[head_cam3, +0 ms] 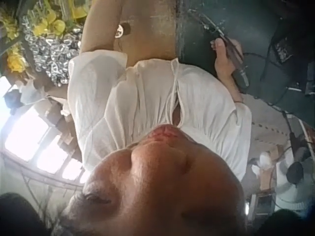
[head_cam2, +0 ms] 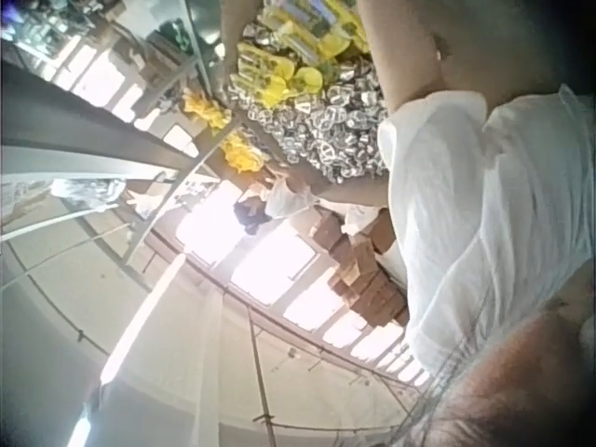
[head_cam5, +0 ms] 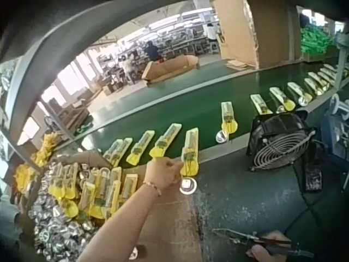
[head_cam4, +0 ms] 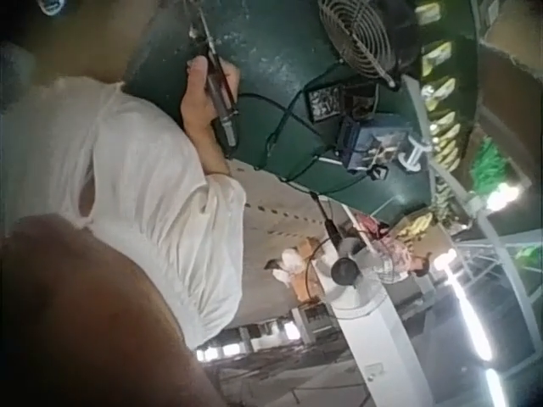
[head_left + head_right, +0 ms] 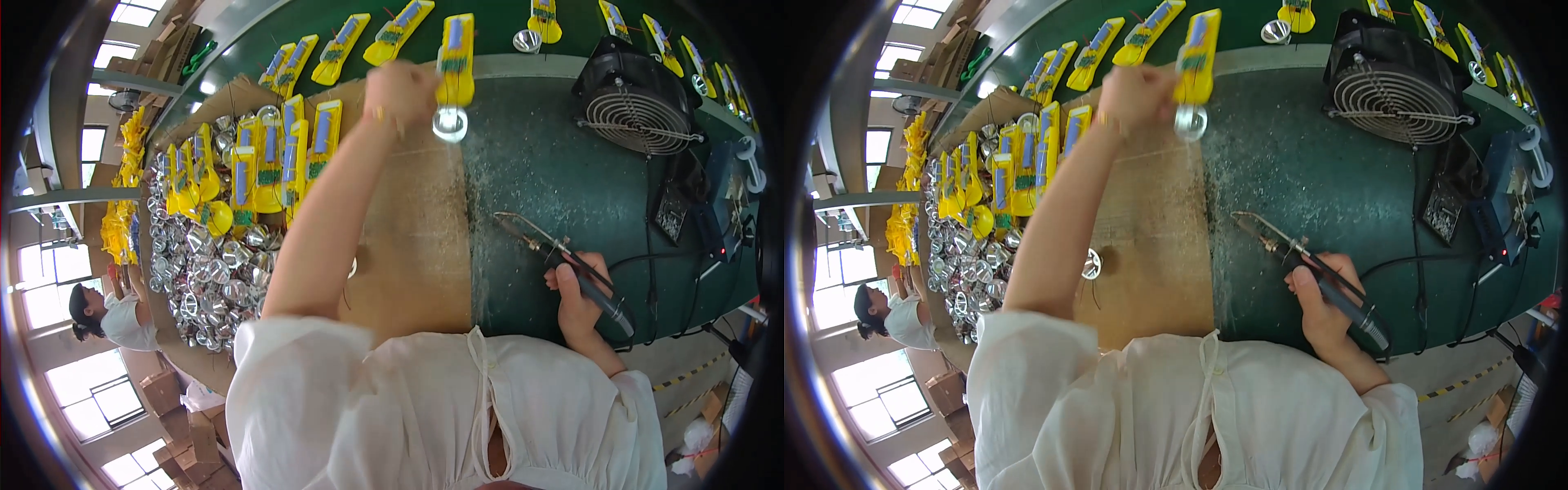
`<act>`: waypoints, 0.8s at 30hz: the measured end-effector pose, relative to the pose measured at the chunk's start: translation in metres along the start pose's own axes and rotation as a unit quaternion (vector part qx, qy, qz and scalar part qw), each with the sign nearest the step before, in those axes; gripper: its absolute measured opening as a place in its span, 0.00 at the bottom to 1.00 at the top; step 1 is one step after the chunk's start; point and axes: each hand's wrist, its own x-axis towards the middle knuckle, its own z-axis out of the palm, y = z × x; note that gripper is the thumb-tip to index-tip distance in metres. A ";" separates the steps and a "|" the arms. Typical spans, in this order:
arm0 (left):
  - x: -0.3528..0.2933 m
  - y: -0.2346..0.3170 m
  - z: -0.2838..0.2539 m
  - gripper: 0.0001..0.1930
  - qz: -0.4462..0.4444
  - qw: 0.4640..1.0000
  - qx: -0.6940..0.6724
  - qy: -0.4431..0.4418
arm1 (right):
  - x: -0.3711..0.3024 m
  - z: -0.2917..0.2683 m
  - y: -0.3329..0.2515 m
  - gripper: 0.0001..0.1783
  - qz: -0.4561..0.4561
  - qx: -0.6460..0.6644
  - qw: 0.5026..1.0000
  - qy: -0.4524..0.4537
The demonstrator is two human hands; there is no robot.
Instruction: Soldering wires to circuit boards and assembling them into flashlight housings on an assembly line.
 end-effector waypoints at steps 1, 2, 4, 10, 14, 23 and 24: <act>0.035 -0.014 -0.003 0.19 -0.011 0.995 0.040 0.094 | 0.000 0.003 0.001 0.09 0.002 0.007 1.000 -0.003; 0.060 -0.018 -0.008 0.20 -0.015 0.984 0.069 0.163 | 0.000 0.003 0.001 0.09 0.015 0.009 1.000 0.002; 0.087 -0.022 -0.011 0.24 0.058 0.949 0.166 0.260 | 0.001 0.002 -0.002 0.08 0.033 0.006 0.999 0.015; 0.079 -0.053 -0.012 0.26 0.107 0.982 0.143 0.055 | 0.001 0.001 -0.004 0.08 0.064 0.005 0.998 0.010; -0.039 -0.026 -0.025 0.23 0.107 0.979 0.168 0.044 | 0.002 0.004 -0.001 0.10 0.037 0.003 0.999 0.017; -0.227 -0.049 -0.027 0.24 0.070 0.969 0.070 0.225 | 0.002 0.005 0.005 0.10 -0.026 -0.031 0.999 0.029; -0.232 -0.054 -0.043 0.21 0.014 0.960 0.049 0.274 | 0.001 0.004 0.006 0.11 -0.029 -0.036 0.998 0.034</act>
